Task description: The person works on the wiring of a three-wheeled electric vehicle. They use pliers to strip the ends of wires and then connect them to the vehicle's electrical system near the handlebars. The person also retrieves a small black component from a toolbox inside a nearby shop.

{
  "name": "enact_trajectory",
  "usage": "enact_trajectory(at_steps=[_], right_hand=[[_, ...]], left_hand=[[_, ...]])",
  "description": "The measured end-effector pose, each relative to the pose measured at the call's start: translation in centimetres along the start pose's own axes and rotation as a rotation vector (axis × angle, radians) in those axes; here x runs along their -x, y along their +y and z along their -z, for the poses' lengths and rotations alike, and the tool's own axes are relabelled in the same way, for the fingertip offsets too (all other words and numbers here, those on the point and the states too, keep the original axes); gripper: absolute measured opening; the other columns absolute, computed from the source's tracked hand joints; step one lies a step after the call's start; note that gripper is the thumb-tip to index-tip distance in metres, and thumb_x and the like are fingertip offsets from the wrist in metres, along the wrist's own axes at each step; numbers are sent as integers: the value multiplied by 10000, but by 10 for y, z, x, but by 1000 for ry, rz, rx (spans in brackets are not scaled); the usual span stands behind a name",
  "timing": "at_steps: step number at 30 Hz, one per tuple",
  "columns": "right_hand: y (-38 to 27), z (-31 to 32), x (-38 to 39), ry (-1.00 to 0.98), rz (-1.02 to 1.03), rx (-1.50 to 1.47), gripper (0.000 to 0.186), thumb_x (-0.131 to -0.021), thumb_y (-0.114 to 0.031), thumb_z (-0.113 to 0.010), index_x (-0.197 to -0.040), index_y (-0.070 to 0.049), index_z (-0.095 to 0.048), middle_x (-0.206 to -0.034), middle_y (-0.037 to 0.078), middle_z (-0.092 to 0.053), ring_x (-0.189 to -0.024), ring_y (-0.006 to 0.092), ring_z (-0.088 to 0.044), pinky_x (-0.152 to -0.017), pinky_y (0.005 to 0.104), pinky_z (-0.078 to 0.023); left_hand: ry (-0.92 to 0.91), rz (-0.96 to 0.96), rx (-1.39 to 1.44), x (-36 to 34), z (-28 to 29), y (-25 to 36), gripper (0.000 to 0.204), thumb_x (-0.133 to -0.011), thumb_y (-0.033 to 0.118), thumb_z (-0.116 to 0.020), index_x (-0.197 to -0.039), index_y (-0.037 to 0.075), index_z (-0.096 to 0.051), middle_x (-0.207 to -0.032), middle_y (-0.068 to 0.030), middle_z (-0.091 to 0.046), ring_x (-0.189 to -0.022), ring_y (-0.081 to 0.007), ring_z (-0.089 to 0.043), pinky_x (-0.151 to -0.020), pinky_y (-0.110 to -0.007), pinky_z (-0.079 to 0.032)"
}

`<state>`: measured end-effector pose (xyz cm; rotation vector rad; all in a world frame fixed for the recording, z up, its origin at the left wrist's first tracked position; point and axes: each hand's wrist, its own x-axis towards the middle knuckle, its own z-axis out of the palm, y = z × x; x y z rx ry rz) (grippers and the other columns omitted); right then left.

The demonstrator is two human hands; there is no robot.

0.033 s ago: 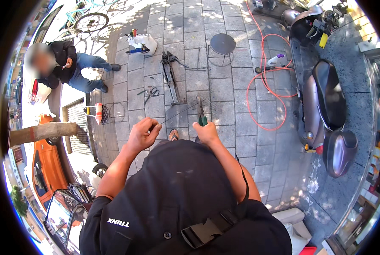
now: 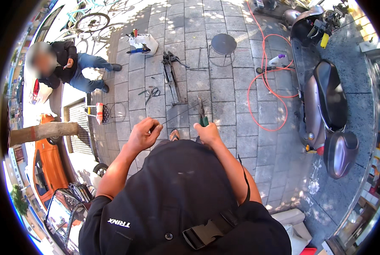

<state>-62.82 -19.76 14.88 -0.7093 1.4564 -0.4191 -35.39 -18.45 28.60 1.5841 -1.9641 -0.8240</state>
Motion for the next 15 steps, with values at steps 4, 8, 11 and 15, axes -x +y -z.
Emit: enact_trajectory(at_steps=[4,8,11,15], right_hand=[[-14,24,13,-84,-29,-134,308,-979,-242,-690,-751,-51,-614,-611,12,-557,-451,103,-491,-405,298,-416],[-16,41,9,-99,24,-141,389,-986,-319,-683,-713,-59,-591,-600,36,-570,-470,128,-520,-443,310,-447],[-17,45,1,-122,65,-160,403,-1008,-345,-663,-752,-37,-621,-627,52,-594,-475,136,-531,-469,312,-462],[-37,39,1,-113,106,-165,415,-1017,-343,-663,-734,-44,-607,-623,46,-590,-491,136,-544,-474,317,-459]], left_hand=[[-28,14,45,-14,-11,14,113,-958,103,-735,-934,6,-680,-829,-110,-653,-663,-229,-630,-596,-342,-499],[-29,34,103,-20,-20,19,143,-974,135,-729,-943,5,-677,-828,-109,-654,-684,-204,-621,-598,-336,-490],[-7,68,178,-23,-23,26,159,-982,143,-727,-940,-1,-674,-795,-104,-640,-676,-179,-613,-594,-337,-485],[0,162,254,-21,-22,13,166,-988,140,-732,-965,-18,-683,-790,-146,-680,-644,-214,-639,-595,-358,-502]])
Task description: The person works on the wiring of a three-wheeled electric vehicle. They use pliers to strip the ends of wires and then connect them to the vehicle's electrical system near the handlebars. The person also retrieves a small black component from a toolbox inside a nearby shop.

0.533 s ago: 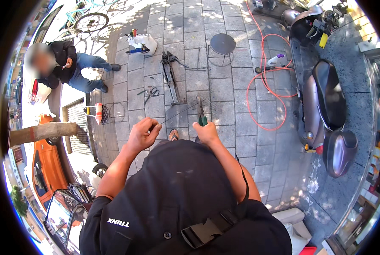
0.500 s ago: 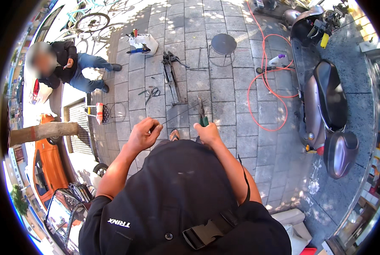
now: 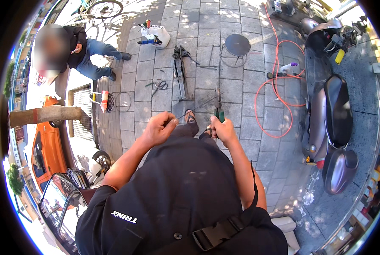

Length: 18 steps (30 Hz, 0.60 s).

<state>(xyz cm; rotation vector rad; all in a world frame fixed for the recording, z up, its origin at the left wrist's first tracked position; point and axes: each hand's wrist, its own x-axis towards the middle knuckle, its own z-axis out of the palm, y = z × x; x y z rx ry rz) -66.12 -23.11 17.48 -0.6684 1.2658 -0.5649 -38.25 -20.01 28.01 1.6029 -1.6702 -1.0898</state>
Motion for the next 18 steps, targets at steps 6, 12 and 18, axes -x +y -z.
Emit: enact_trajectory(at_steps=[6,12,18], right_hand=[[-24,-16,-15,204,98,278,388,-992,-306,-707,-729,-46,-591,-638,-13,-560,-561,86,-491,-515,335,-419],[-48,-39,-42,255,80,353,386,-974,-270,-723,-694,-49,-575,-603,-32,-527,-568,70,-472,-504,330,-402],[-63,-66,-45,129,51,193,339,-1000,-283,-678,-762,-80,-545,-630,-8,-529,-510,94,-518,-457,299,-447]], left_hand=[[13,284,397,-12,11,-23,169,-992,138,-734,-973,-22,-683,-747,-70,-653,-620,-100,-589,-556,-306,-470],[99,29,304,-32,24,-56,201,-1053,186,-688,-985,1,-651,-695,4,-610,-552,-43,-553,-495,-244,-422],[77,221,469,-41,54,-59,179,-1025,150,-710,-980,-20,-681,-711,-5,-624,-603,-36,-550,-529,-270,-456]])
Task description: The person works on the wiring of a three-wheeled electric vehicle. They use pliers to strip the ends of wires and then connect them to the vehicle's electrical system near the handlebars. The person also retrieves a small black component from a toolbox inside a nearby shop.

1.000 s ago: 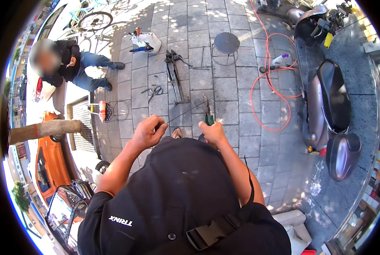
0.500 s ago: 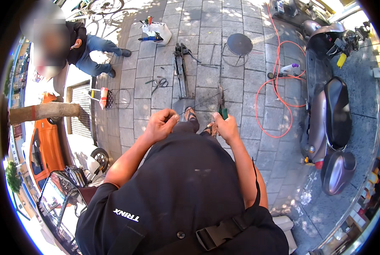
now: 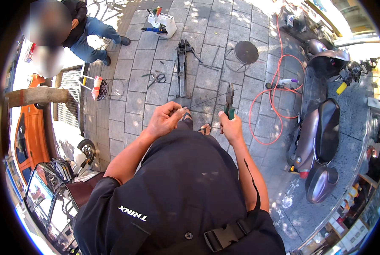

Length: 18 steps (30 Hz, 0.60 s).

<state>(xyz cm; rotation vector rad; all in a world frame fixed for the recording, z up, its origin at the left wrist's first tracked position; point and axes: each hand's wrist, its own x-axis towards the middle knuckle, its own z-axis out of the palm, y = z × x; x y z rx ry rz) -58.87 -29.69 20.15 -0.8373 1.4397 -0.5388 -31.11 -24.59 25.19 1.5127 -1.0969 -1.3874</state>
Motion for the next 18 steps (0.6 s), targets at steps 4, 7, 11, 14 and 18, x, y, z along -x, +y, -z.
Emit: enact_trajectory(at_steps=[4,7,11,14,18], right_hand=[[-8,-11,-9,31,19,59,351,-1010,-308,-675,-770,-85,-549,-635,-10,-535,-512,93,-516,-460,296,-447],[-11,-15,-17,28,42,51,359,-1015,-320,-688,-778,-84,-557,-641,-20,-529,-535,84,-505,-470,299,-428],[-7,-19,-28,118,140,173,400,-1016,-323,-714,-743,-77,-554,-639,-38,-508,-580,63,-454,-495,317,-381],[-24,-27,-25,224,230,345,444,-1010,-318,-730,-696,-70,-537,-633,-47,-494,-606,63,-422,-518,333,-371],[-35,-35,-27,229,222,340,450,-1004,-313,-737,-687,-54,-548,-626,-42,-506,-617,74,-448,-534,342,-393]], left_hand=[[-15,111,147,-4,10,-8,194,-1040,169,-692,-1001,-21,-679,-703,5,-620,-567,-38,-558,-507,-251,-435],[-15,146,237,-9,14,-8,206,-1051,184,-676,-1017,-20,-679,-696,9,-614,-536,-46,-554,-488,-244,-415],[-11,205,387,-16,20,-12,204,-1057,187,-667,-1022,-14,-683,-697,11,-607,-515,-54,-540,-478,-245,-404],[-8,248,533,-20,27,-16,195,-1055,183,-670,-1015,-7,-684,-703,15,-602,-510,-56,-532,-470,-246,-395],[4,215,476,-21,34,-10,182,-1051,176,-677,-990,4,-681,-703,16,-596,-493,-58,-517,-446,-237,-363]])
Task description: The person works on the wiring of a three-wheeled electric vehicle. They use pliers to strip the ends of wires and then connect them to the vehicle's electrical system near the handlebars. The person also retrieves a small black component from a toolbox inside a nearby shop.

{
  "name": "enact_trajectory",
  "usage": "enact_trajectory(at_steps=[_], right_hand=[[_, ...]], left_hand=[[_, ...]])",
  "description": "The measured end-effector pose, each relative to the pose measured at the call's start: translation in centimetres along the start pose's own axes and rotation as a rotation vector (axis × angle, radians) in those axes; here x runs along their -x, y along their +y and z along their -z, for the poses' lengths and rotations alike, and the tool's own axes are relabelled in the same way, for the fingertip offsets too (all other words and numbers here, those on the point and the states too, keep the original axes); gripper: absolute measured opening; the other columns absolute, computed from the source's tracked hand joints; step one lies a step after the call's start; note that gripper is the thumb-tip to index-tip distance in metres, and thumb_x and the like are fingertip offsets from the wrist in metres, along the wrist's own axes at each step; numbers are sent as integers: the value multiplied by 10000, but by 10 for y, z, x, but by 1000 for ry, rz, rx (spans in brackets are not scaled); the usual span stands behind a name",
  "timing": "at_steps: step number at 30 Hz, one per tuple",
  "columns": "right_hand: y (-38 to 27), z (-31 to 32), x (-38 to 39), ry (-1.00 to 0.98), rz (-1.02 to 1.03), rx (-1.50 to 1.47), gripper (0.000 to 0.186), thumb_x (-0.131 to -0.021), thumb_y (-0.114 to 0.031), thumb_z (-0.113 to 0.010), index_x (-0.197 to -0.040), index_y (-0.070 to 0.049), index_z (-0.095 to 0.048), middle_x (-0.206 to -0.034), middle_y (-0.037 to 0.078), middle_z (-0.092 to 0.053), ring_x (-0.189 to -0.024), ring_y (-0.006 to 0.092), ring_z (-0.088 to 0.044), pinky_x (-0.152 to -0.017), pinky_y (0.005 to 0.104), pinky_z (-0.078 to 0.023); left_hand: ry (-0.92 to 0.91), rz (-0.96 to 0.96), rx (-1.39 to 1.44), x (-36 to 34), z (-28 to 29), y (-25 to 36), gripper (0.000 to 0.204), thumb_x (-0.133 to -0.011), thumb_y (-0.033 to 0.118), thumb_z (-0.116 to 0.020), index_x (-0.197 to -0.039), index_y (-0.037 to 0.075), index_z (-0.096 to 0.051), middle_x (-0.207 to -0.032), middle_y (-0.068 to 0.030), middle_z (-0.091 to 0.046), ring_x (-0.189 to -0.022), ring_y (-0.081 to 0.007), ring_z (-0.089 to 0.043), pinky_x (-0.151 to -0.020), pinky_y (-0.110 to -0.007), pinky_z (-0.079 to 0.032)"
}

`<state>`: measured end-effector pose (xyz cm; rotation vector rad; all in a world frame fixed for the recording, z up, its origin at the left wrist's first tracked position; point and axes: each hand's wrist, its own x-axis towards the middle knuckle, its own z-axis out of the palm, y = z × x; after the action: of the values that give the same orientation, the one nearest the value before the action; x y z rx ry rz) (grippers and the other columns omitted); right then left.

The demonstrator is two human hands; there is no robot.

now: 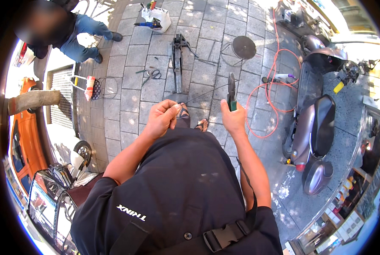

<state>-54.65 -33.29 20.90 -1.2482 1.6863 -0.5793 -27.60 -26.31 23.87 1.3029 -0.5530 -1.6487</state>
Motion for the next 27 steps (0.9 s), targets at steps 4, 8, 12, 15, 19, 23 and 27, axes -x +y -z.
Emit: enact_trajectory(at_steps=[4,8,12,15,19,23,27], right_hand=[[-7,-10,-5,-16,14,-59,392,-1007,-292,-730,-744,-37,-592,-646,-34,-532,-636,82,-470,-554,345,-422],[-16,-7,-9,-50,-34,-159,363,-1009,-293,-725,-782,-38,-603,-679,-29,-554,-661,82,-481,-581,334,-440],[-24,-5,-13,-67,-14,-107,372,-1007,-307,-725,-794,-30,-596,-672,-13,-544,-664,96,-477,-588,341,-444],[-25,-4,-15,-63,-6,-69,384,-1005,-315,-725,-794,-23,-593,-670,2,-543,-664,110,-479,-598,349,-450],[-36,0,-16,-45,96,31,367,-1004,-321,-724,-832,-12,-625,-665,31,-567,-660,123,-514,-603,360,-462],[-46,2,-19,1,232,107,349,-998,-331,-732,-882,-10,-661,-656,66,-592,-641,146,-540,-598,373,-470],[-58,8,-20,19,166,144,354,-995,-337,-736,-873,-13,-661,-641,93,-595,-609,175,-537,-591,383,-469]], left_hand=[[1,-14,99,-7,7,10,176,-1054,171,-668,-964,20,-664,-693,8,-581,-467,-69,-496,-430,-228,-343],[-5,42,144,-9,3,22,180,-1063,188,-637,-960,40,-635,-704,-7,-559,-440,-87,-479,-400,-231,-327],[-1,111,225,-8,6,31,181,-1064,204,-625,-953,61,-628,-718,-5,-558,-436,-86,-480,-384,-230,-297],[-10,129,259,-7,10,37,177,-1061,211,-628,-956,69,-628,-722,-1,-555,-438,-82,-476,-381,-228,-285],[-1,192,282,-7,14,49,204,-1066,228,-617,-920,86,-603,-719,7,-537,-437,-78,-446,-376,-235,-272],[-75,336,450,-10,23,57,256,-1085,256,-575,-875,115,-534,-703,22,-489,-436,-69,-408,-367,-232,-261],[-123,477,542,-19,31,62,281,-1097,281,-550,-865,133,-493,-691,38,-449,-437,-59,-394,-364,-219,-256]])
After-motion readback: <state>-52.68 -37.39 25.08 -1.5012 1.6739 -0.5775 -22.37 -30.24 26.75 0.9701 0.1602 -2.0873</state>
